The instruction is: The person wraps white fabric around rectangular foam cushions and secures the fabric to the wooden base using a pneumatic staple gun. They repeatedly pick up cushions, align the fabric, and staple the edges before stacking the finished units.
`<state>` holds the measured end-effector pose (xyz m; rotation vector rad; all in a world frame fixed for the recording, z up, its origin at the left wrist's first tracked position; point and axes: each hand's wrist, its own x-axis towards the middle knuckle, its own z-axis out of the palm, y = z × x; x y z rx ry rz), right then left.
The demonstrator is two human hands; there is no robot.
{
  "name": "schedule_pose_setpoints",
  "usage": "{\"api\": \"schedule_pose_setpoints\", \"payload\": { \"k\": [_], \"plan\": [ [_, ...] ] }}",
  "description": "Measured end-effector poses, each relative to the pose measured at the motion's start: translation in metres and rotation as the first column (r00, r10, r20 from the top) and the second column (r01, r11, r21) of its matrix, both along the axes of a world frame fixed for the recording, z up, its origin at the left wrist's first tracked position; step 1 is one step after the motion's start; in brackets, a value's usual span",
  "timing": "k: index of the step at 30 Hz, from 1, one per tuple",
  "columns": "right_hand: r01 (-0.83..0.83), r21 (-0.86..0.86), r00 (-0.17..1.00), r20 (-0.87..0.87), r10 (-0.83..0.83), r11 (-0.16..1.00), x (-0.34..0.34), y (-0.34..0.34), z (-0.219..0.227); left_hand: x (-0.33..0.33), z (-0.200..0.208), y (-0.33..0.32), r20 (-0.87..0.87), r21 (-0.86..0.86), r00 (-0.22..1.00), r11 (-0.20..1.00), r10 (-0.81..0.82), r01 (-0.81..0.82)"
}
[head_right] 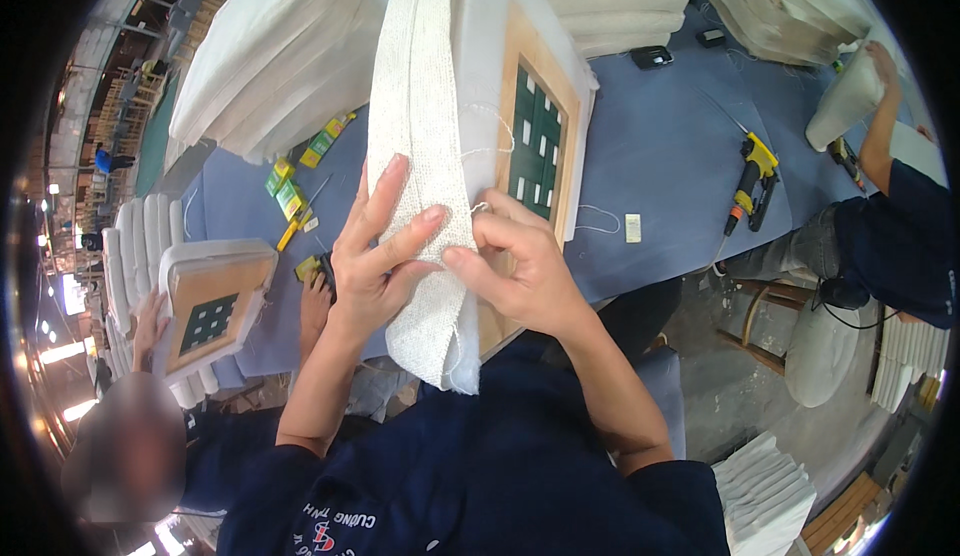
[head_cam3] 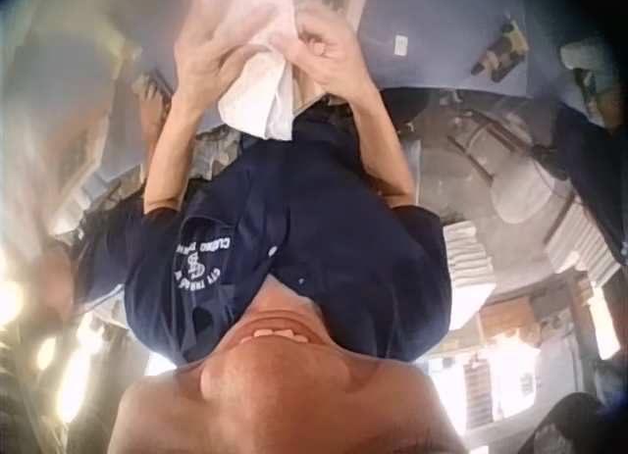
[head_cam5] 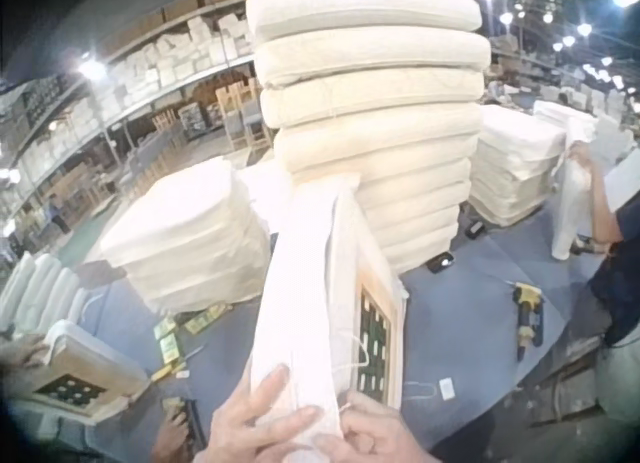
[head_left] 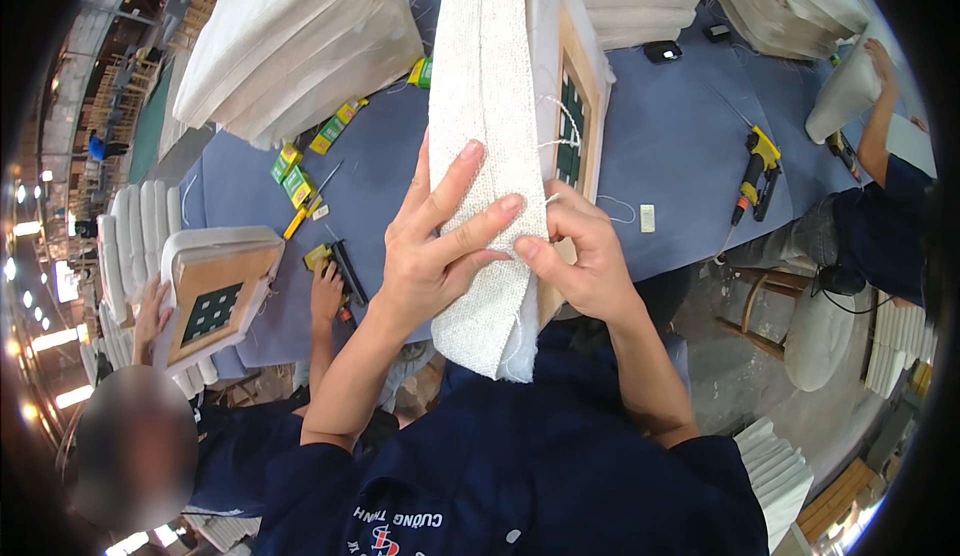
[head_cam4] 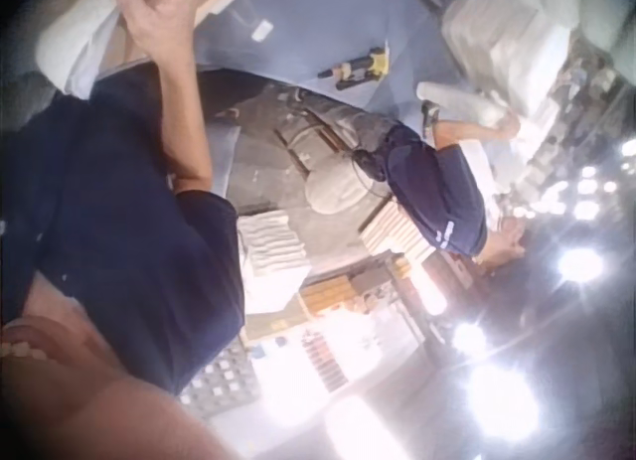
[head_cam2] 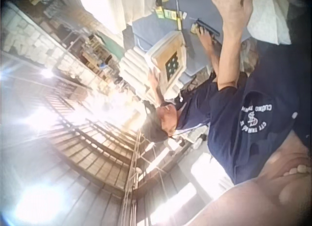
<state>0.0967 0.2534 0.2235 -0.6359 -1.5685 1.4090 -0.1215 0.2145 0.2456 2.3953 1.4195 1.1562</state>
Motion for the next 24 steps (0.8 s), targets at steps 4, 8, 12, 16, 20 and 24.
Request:
{"api": "schedule_pose_setpoints", "payload": {
  "k": [4, 8, 12, 16, 20, 24],
  "plan": [
    [-0.041, 0.019, 0.999, -0.009, 0.041, 0.999, -0.003, 0.008, -0.012, 0.000, 0.004, -0.005, -0.094, 0.007, 0.994, 0.998, 0.061, -0.060],
    [-0.024, -0.001, 0.999, -0.037, 0.024, 1.000, -0.008, 0.008, -0.011, 0.004, 0.012, -0.010, -0.101, -0.119, 0.988, 0.985, 0.115, -0.127],
    [-0.055, 0.017, 0.998, -0.027, 0.055, 0.998, -0.014, 0.009, -0.010, 0.002, 0.025, -0.019, -0.047, -0.303, 0.994, 0.947, 0.096, -0.106],
    [-0.059, 0.082, 0.997, 0.051, 0.055, 0.995, -0.017, 0.010, -0.011, 0.011, 0.038, -0.021, -0.008, -0.345, 0.983, 0.922, 0.185, -0.177],
    [0.034, 0.192, 0.999, 0.020, -0.039, 0.981, -0.031, 0.006, -0.026, 0.033, 0.016, -0.030, -0.112, -0.392, 0.886, 0.800, 0.449, -0.455],
    [0.048, 0.270, 0.998, 0.016, -0.054, 0.962, -0.035, 0.001, -0.022, 0.052, 0.013, -0.043, 0.248, -0.505, 0.772, 0.758, 0.585, -0.412]
  ]
}}
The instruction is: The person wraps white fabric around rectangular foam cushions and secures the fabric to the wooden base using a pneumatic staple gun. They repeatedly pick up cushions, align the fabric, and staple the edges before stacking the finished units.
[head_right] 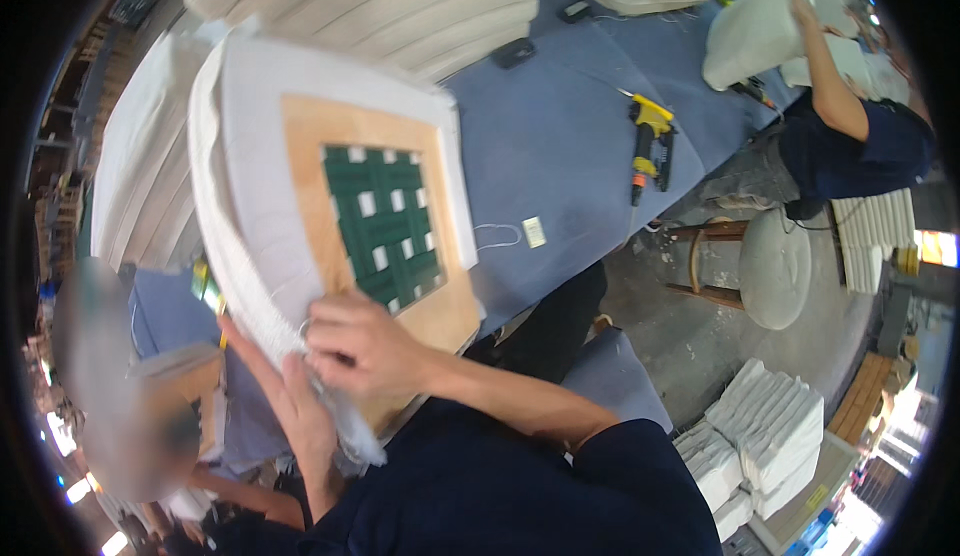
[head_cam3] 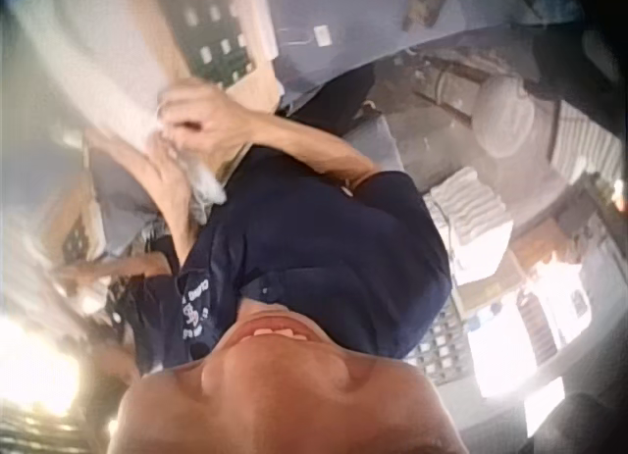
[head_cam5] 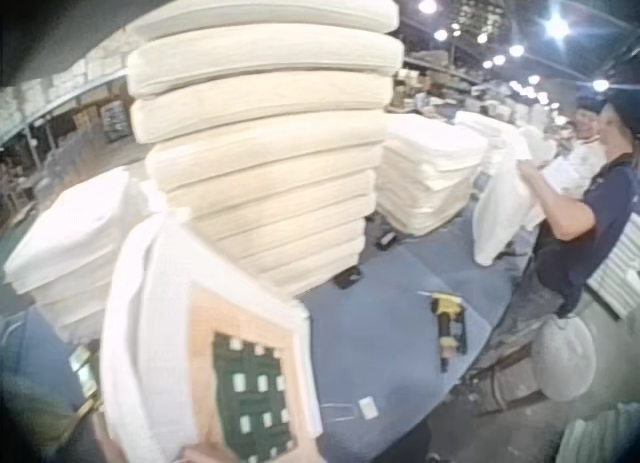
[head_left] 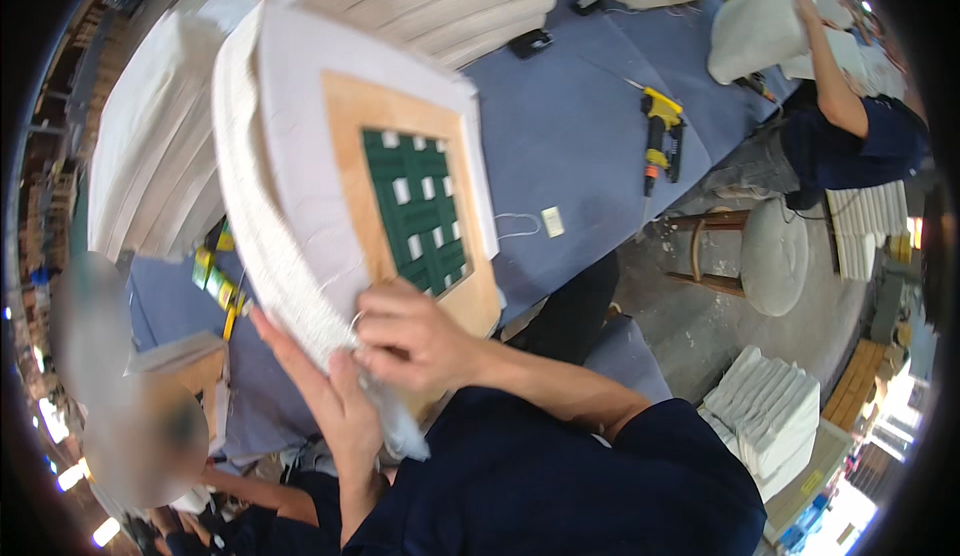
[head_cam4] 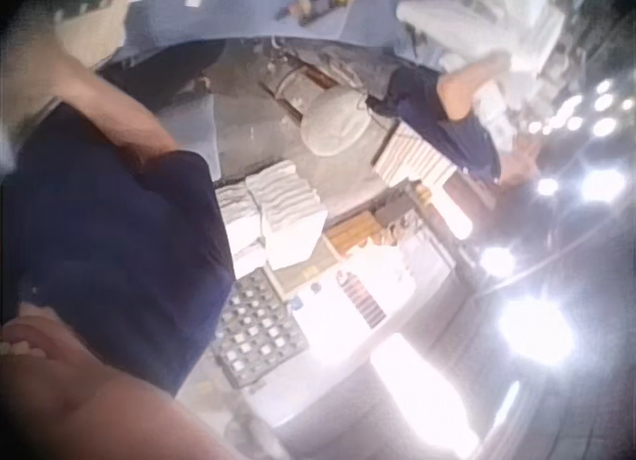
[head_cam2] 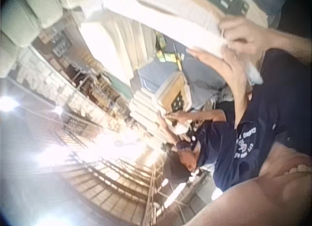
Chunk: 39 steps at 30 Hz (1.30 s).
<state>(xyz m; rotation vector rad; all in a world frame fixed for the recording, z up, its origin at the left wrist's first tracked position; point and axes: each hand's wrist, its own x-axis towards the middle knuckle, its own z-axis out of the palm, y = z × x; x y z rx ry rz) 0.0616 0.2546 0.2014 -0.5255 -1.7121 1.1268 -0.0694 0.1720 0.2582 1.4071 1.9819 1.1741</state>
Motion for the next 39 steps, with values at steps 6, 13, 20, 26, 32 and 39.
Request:
{"api": "schedule_pose_setpoints", "payload": {
  "k": [6, 13, 20, 26, 32, 39],
  "plan": [
    [-0.129, -0.005, 0.989, 0.071, 0.129, 0.992, 0.018, 0.021, 0.002, -0.003, -0.002, 0.008, -0.194, -0.086, 0.978, 0.995, -0.072, 0.056],
    [0.750, 0.509, -0.066, 0.693, -0.718, 0.422, 0.302, 0.227, -0.211, -0.044, 0.000, 0.044, -0.232, -0.057, 0.971, 0.998, -0.048, 0.036],
    [0.965, 0.205, -0.149, 0.942, -0.301, 0.163, 0.448, 0.246, -0.312, -0.064, -0.004, 0.039, -0.195, -0.098, 0.981, 0.995, -0.002, -0.017],
    [0.983, -0.169, 0.183, 0.946, -0.269, 0.072, 0.421, 0.238, -0.305, -0.053, 0.005, 0.036, -0.221, -0.087, 0.972, 0.991, 0.077, -0.098],
    [0.466, -0.705, 0.885, 0.384, -0.264, 0.535, 0.255, 0.147, -0.146, -0.045, 0.008, 0.033, -0.226, -0.046, 0.971, 0.995, 0.071, -0.084],
    [-0.262, -0.867, 0.963, -0.263, 0.056, 0.425, 0.075, -0.008, 0.058, -0.040, 0.012, 0.038, -0.228, -0.040, 0.973, 0.998, 0.036, -0.047]
  ]
}}
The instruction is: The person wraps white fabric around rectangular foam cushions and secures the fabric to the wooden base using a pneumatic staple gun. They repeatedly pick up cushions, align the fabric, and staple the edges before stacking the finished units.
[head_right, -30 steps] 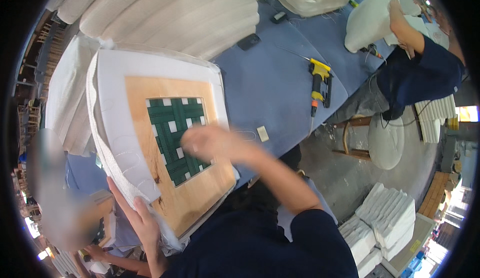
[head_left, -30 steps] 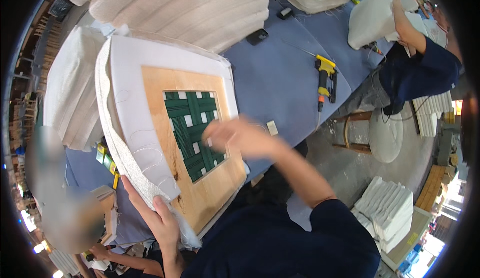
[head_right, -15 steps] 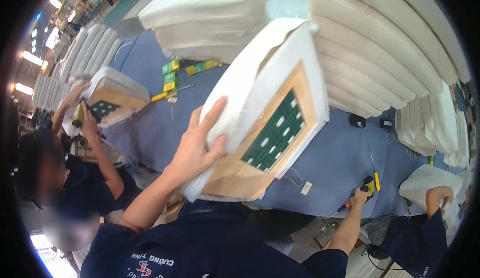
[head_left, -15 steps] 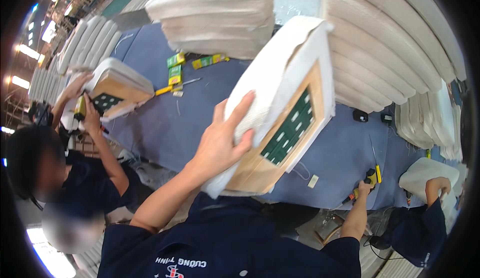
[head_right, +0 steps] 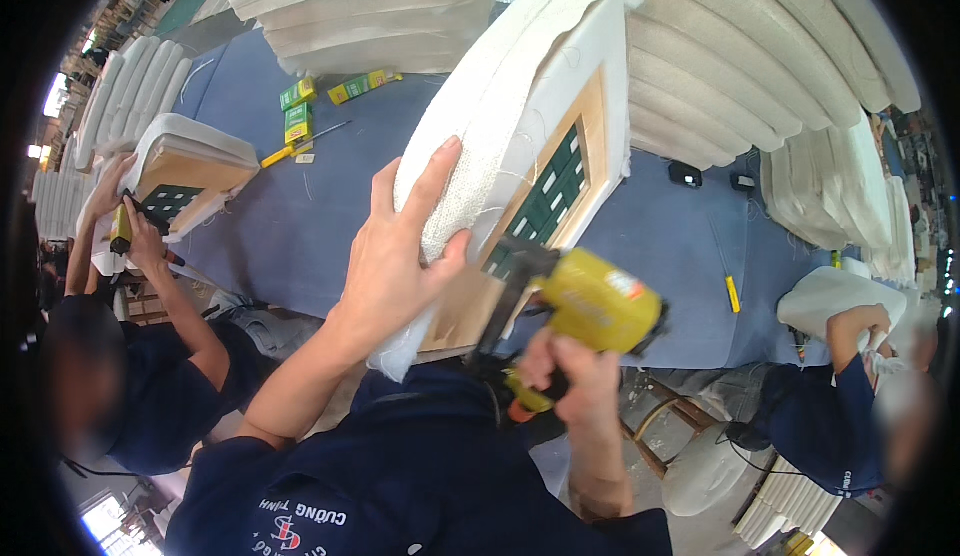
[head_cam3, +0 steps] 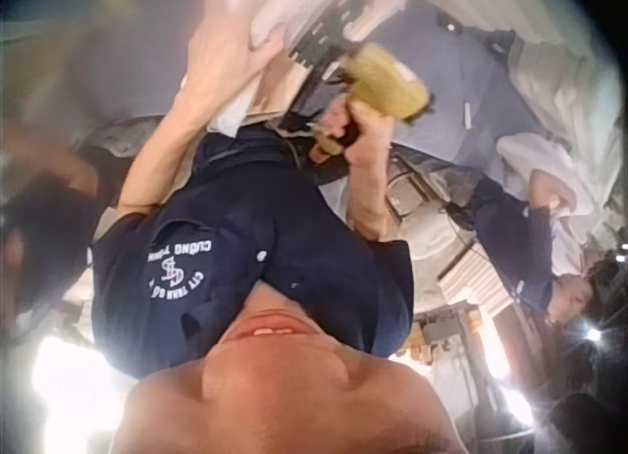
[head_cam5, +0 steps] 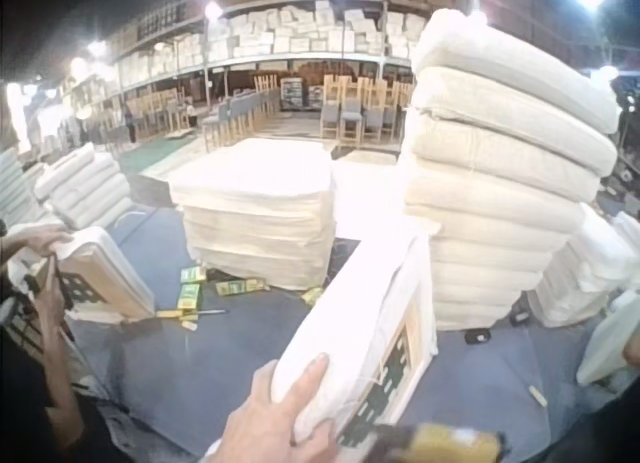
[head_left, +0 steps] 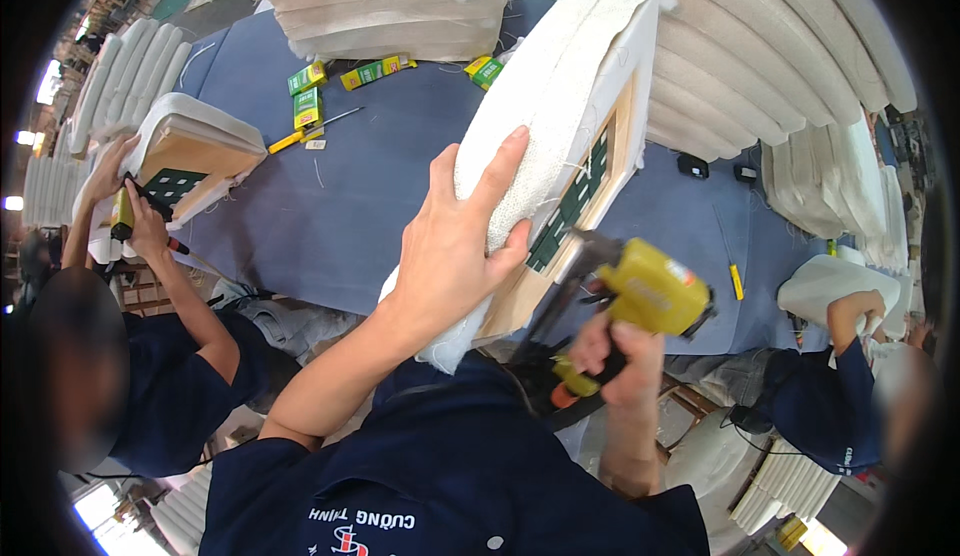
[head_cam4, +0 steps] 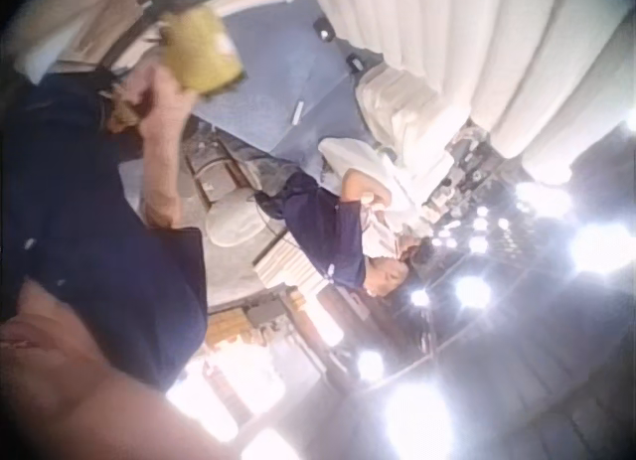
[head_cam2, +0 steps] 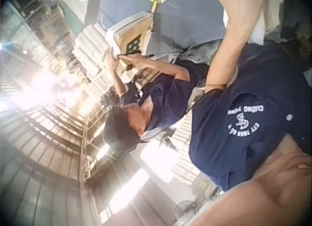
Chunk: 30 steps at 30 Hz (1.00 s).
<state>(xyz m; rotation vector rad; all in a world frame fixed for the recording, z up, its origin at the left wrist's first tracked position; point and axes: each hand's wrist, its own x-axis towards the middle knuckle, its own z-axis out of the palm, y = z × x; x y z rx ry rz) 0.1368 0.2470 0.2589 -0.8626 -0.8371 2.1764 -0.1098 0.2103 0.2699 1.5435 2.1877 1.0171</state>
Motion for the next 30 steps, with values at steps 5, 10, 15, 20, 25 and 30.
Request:
{"api": "schedule_pose_setpoints", "payload": {
  "k": [5, 10, 15, 20, 25, 30],
  "plan": [
    [-0.121, 0.048, 0.966, 0.238, 0.106, 0.991, -0.037, -0.019, 0.022, 0.001, 0.005, -0.007, 0.014, 0.027, 1.000, 0.999, -0.027, 0.027],
    [-0.166, 0.026, 0.959, 0.239, 0.155, 0.986, -0.038, -0.018, 0.028, 0.001, 0.010, -0.008, 0.013, -0.003, 1.000, 1.000, -0.017, 0.017],
    [-0.134, 0.002, 0.963, 0.235, 0.129, 0.991, -0.041, -0.019, 0.038, 0.002, 0.012, -0.010, 0.012, 0.005, 1.000, 1.000, -0.028, 0.028],
    [-0.259, -0.094, 0.926, 0.258, 0.275, 0.961, -0.037, -0.004, 0.045, 0.001, 0.003, -0.018, -0.001, 0.014, 1.000, 1.000, -0.006, 0.006],
    [0.110, 0.217, 0.963, 0.218, -0.158, 0.970, -0.033, -0.020, -0.005, -0.006, 0.003, -0.013, 0.048, 0.064, 0.999, 0.998, -0.017, 0.014],
    [0.451, 0.245, 0.741, 0.433, -0.513, 0.858, 0.052, 0.044, -0.148, -0.046, 0.034, -0.002, 0.187, -0.147, 0.971, 0.973, -0.150, 0.178]
  ]
}}
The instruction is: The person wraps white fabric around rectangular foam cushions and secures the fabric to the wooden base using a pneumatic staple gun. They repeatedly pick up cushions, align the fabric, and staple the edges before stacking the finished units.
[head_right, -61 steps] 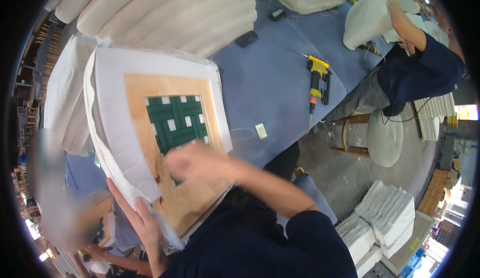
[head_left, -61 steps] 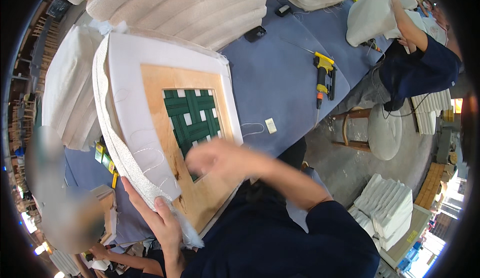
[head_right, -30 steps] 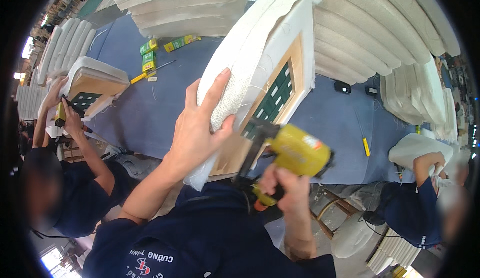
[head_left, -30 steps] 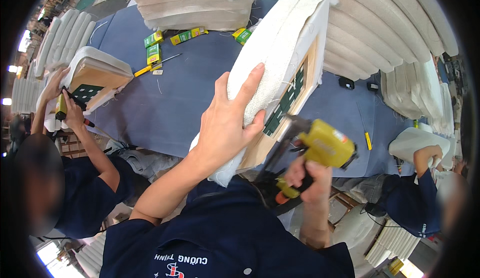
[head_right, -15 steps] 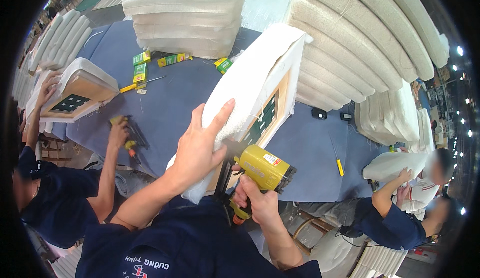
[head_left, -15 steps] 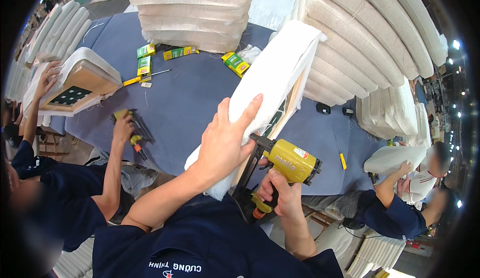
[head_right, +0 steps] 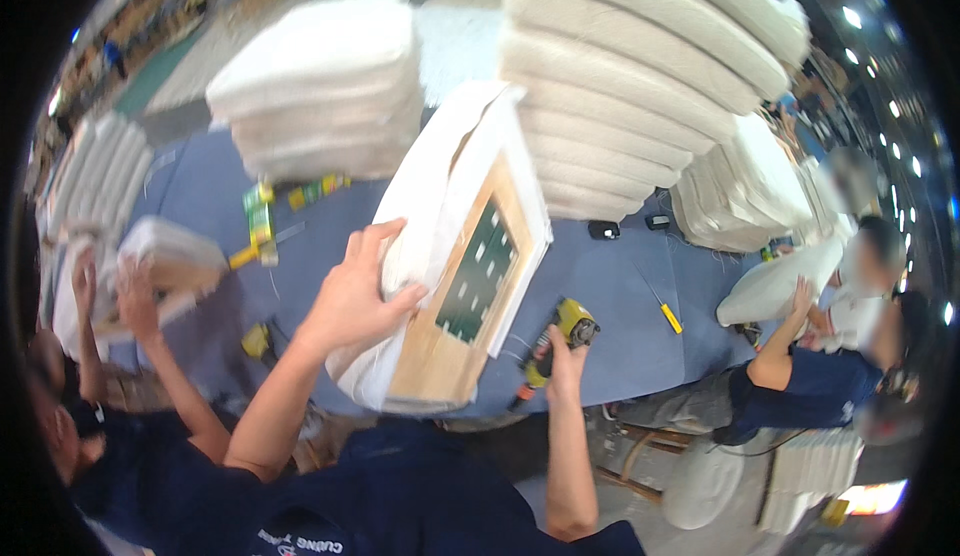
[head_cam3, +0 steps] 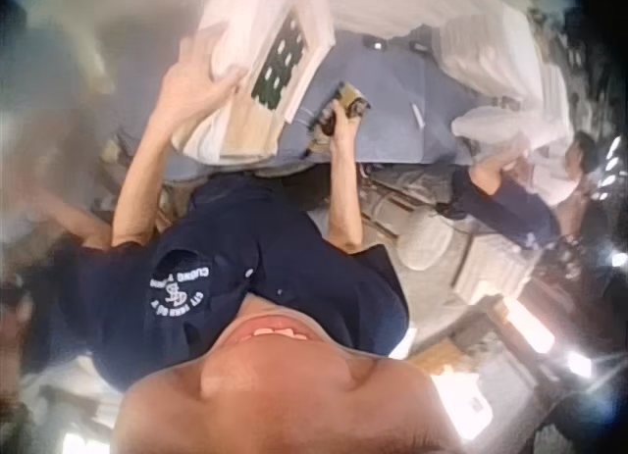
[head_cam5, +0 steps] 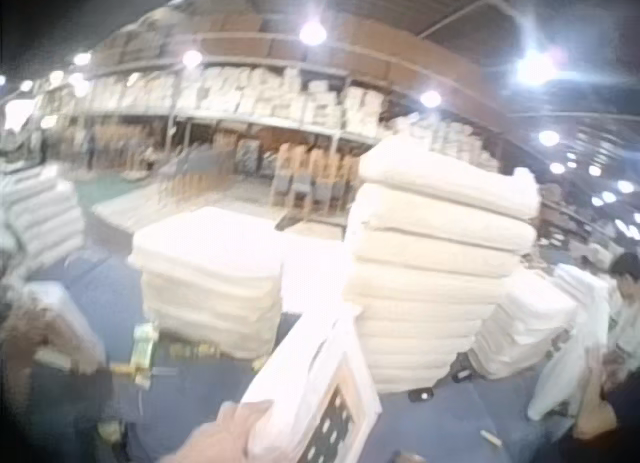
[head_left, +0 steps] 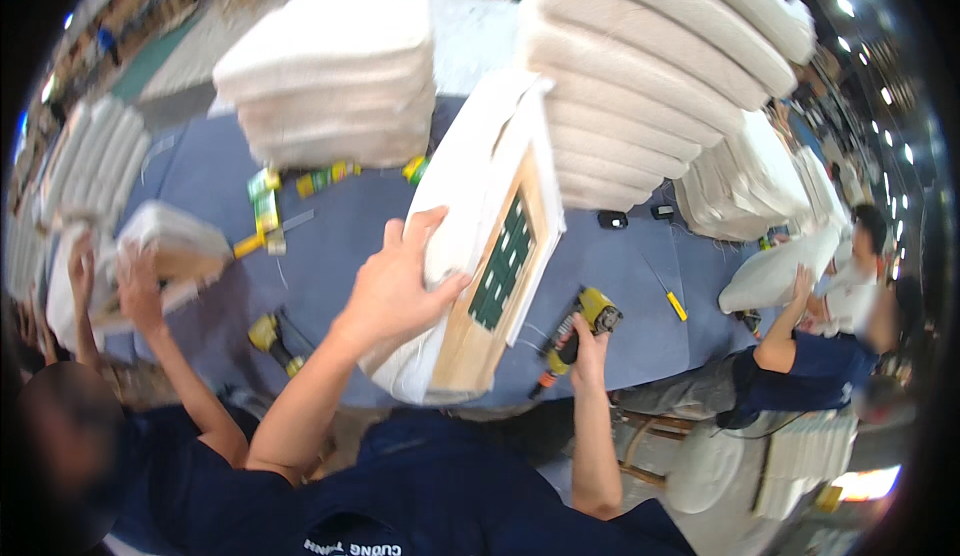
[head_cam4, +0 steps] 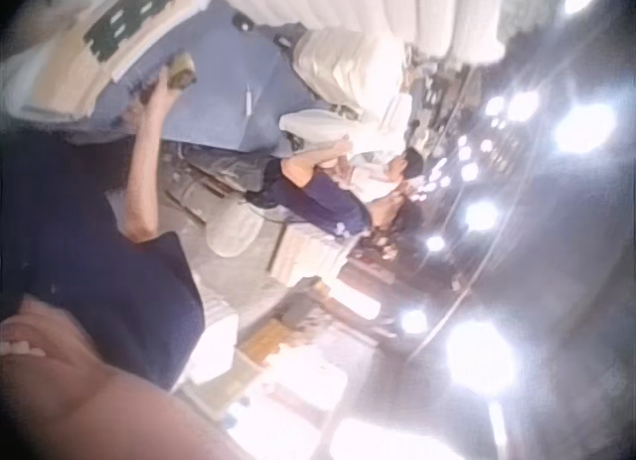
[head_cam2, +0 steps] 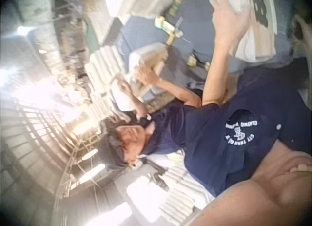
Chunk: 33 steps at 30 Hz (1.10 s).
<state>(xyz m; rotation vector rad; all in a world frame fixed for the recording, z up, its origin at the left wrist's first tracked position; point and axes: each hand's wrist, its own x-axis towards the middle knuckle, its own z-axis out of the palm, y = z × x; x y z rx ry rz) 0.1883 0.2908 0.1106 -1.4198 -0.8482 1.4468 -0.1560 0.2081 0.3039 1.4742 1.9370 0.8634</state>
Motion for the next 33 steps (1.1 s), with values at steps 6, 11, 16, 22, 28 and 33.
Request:
{"api": "schedule_pose_setpoints", "payload": {
  "k": [6, 11, 16, 22, 28, 33],
  "plan": [
    [0.215, 0.076, 0.969, 0.106, -0.222, 0.974, 0.108, 0.038, -0.167, -0.035, -0.031, 0.135, -0.184, 0.103, 0.975, 0.989, 0.127, -0.109],
    [0.246, 0.068, 0.968, -0.063, -0.242, 0.967, 0.020, 0.014, -0.130, -0.045, -0.035, 0.058, -0.325, 0.329, 0.941, 0.944, 0.099, 0.014],
    [0.149, -0.042, 0.958, -0.243, -0.155, 0.988, 0.051, -0.024, -0.152, -0.069, -0.051, -0.065, -0.218, 0.458, 0.976, 0.884, 0.010, 0.094],
    [-0.110, -0.210, 0.800, -0.598, -0.038, 0.971, -0.003, 0.001, -0.084, -0.089, -0.079, -0.140, 0.018, 0.253, 0.968, 0.936, 0.249, -0.245],
    [-0.278, 0.527, 0.960, 0.139, 0.242, 0.803, -0.033, 0.058, 0.182, 0.037, -0.064, -0.107, 0.134, 0.435, 0.991, 0.900, -0.027, -0.034],
    [-0.528, 0.735, 0.782, 0.616, -0.094, 0.425, -0.079, 0.013, 0.295, 0.070, -0.076, -0.117, 0.204, 0.501, 0.960, 0.863, -0.190, 0.064]
  ]
}}
